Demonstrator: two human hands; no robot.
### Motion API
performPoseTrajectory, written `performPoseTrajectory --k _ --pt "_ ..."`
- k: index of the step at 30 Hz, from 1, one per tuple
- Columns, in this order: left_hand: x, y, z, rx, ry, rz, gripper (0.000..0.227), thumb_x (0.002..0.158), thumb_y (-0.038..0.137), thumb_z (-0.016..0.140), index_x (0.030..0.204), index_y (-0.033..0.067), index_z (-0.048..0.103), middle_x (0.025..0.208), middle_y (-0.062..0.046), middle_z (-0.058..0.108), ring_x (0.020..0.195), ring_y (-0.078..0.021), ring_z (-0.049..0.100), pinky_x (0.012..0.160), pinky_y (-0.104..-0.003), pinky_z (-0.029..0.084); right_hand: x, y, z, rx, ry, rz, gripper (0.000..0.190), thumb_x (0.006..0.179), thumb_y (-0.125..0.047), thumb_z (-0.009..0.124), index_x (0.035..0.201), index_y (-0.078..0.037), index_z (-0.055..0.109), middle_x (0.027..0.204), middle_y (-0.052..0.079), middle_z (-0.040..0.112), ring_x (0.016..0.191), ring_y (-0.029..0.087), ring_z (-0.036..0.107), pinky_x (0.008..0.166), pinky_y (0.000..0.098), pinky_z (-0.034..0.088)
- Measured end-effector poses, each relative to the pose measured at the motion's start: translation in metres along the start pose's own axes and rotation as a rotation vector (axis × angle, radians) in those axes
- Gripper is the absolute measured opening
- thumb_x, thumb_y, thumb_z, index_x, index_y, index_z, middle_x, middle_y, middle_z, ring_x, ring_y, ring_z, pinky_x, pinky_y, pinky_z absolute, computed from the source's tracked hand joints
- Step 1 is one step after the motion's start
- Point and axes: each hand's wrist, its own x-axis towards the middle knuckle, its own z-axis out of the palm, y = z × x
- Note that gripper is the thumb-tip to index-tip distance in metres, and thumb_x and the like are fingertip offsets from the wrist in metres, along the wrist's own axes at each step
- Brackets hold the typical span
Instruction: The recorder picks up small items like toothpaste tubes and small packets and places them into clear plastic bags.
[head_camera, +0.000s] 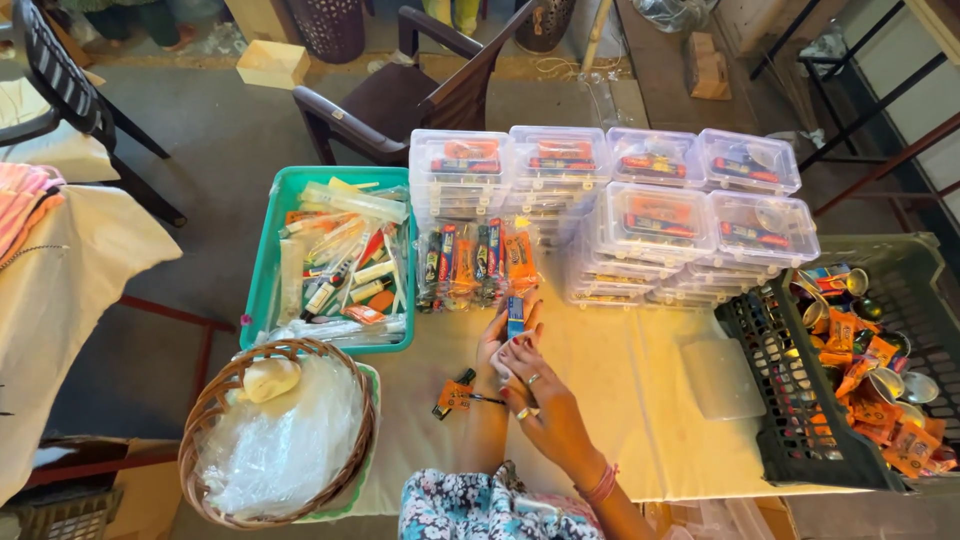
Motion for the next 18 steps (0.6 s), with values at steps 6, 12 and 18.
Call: performPoseTrajectory --k 6,12,18 --pt "-0.007 -0.030 0.041 -0.049 -0.024 0.019 0.053 0.099 0.011 0.050 0.151 0.0144 0.050 0.155 -0.016 0.053 0.141 -0.0335 0.053 0.117 -0.045 0.045 0.050 0.049 -0.011 -0.072 0.028 -0.146 0.048 0.104 -0.018 0.057 0.150 -0.005 0.050 0.163 0.021 0.038 0.152 0.039 0.032 0.122 0.0453 0.026" --pt "0.009 -0.017 0.000 -0.060 0.116 0.054 0.043 0.101 0.017 0.051 0.144 0.0183 0.053 0.151 -0.020 0.052 0.134 -0.0383 0.053 0.103 -0.051 0.048 0.029 0.037 -0.011 0.049 -0.075 -0.023 0.056 0.102 -0.021 0.051 0.155 -0.006 0.039 0.161 0.016 0.040 0.150 0.033 0.037 0.121 0.0421 0.029" --pt "0.035 -0.016 -0.077 0.015 0.017 -0.116 0.048 0.097 0.020 0.049 0.145 0.0216 0.053 0.146 -0.018 0.058 0.132 -0.0354 0.057 0.105 -0.050 0.048 0.020 0.047 -0.006 -0.069 -0.153 -0.071 0.051 0.102 -0.022 0.055 0.151 -0.012 0.049 0.161 0.015 0.043 0.154 0.031 0.034 0.123 0.0414 0.029"
